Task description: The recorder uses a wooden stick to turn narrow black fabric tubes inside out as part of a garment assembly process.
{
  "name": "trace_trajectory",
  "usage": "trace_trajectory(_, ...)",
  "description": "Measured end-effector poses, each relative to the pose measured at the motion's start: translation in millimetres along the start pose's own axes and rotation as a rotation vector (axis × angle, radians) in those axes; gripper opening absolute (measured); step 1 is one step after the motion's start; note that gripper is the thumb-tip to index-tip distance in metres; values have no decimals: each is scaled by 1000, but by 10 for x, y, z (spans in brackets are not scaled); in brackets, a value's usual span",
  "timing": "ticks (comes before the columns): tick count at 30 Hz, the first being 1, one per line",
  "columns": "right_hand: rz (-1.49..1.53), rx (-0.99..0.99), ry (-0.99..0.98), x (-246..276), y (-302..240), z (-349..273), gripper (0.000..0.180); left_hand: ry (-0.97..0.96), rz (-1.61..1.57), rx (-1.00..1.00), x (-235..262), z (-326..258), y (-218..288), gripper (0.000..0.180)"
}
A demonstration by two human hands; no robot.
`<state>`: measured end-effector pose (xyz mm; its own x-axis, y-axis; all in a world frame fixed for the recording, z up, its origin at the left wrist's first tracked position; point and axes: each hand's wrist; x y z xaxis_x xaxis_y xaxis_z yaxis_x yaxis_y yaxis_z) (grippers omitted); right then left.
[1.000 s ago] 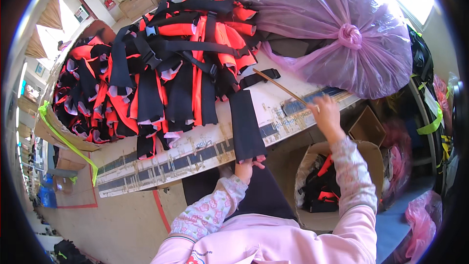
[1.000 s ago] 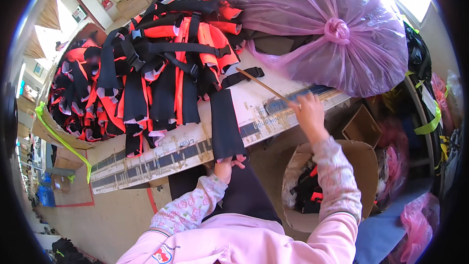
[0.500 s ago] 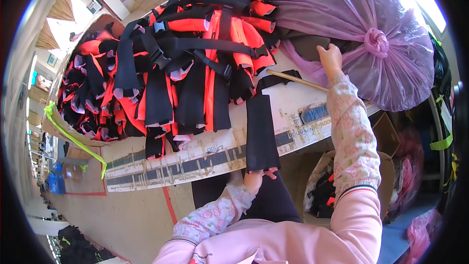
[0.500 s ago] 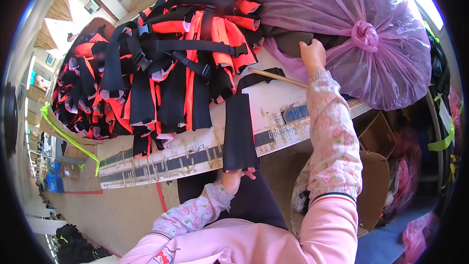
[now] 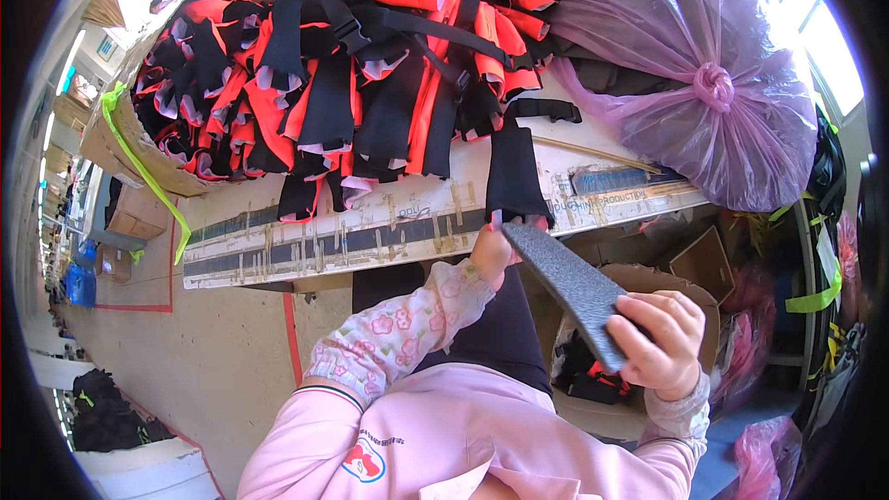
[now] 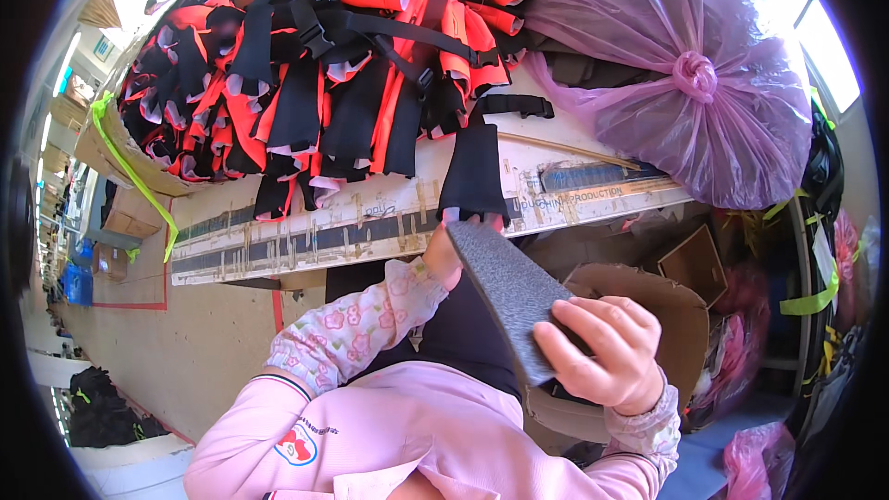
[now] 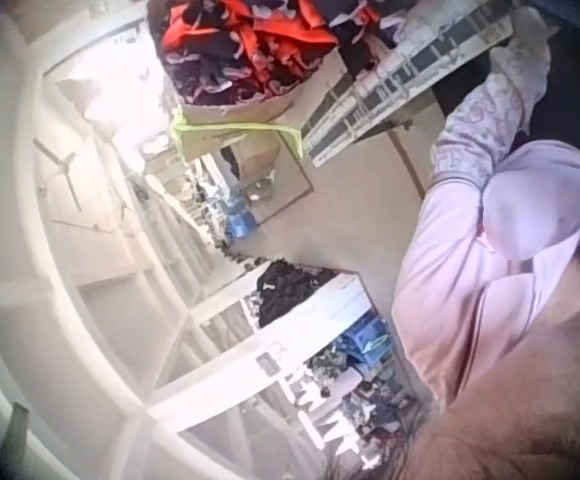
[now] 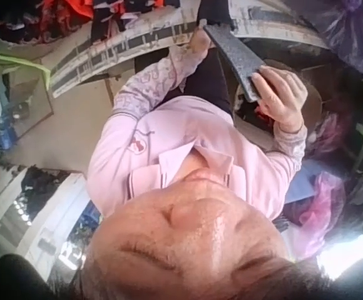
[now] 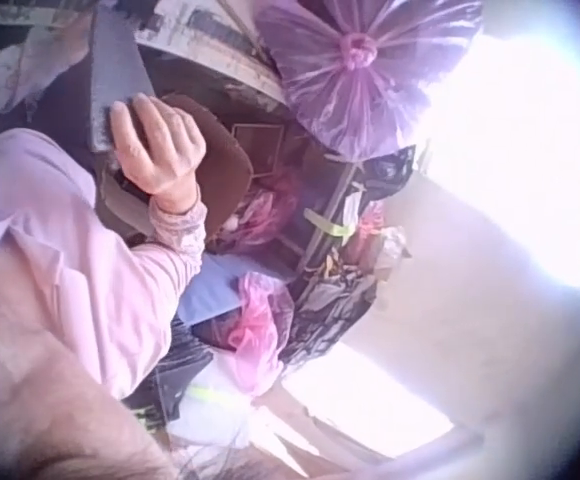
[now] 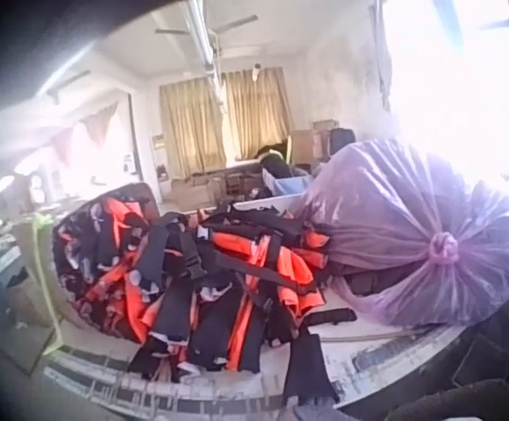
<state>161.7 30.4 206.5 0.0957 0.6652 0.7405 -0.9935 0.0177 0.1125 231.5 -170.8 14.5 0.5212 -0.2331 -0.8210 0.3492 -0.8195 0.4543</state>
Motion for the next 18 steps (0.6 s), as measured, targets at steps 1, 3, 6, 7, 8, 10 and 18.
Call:
trace_trajectory(1,-32,31,-15,22,-60,16,23,-74,-52,30,101,63,-46,16)
trace_trajectory(3,-90,66,-27,-34,-134,16,29,-151,-100,57,109,90,-73,15)
trace_trajectory(6,-158,114,-74,-194,-159,-20,35,-162,89,62,-57,-13,-56,15)
trace_trajectory(7,-156,117,-70,-269,-188,-3,35,-238,113,44,-115,-92,-20,15)
trace_trajectory(8,-161,76,-128,-341,-223,19,35,-317,138,30,-153,-138,-12,15)
trace_trajectory(10,-171,33,-187,-589,-256,11,34,-344,107,68,-94,-114,-63,19)
trace_trajectory(18,34,-315,-707,-1903,-24,-386,17,-7,282,89,91,-95,-434,18)
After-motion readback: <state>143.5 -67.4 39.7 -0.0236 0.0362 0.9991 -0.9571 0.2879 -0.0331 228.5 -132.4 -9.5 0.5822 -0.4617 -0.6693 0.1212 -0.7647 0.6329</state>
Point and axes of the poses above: each hand's wrist, its own z-axis towards the middle knuckle, its own x-axis out of the back of the hand, y = z × x, and after that the axes turned 14 degrees about -z, right-handed
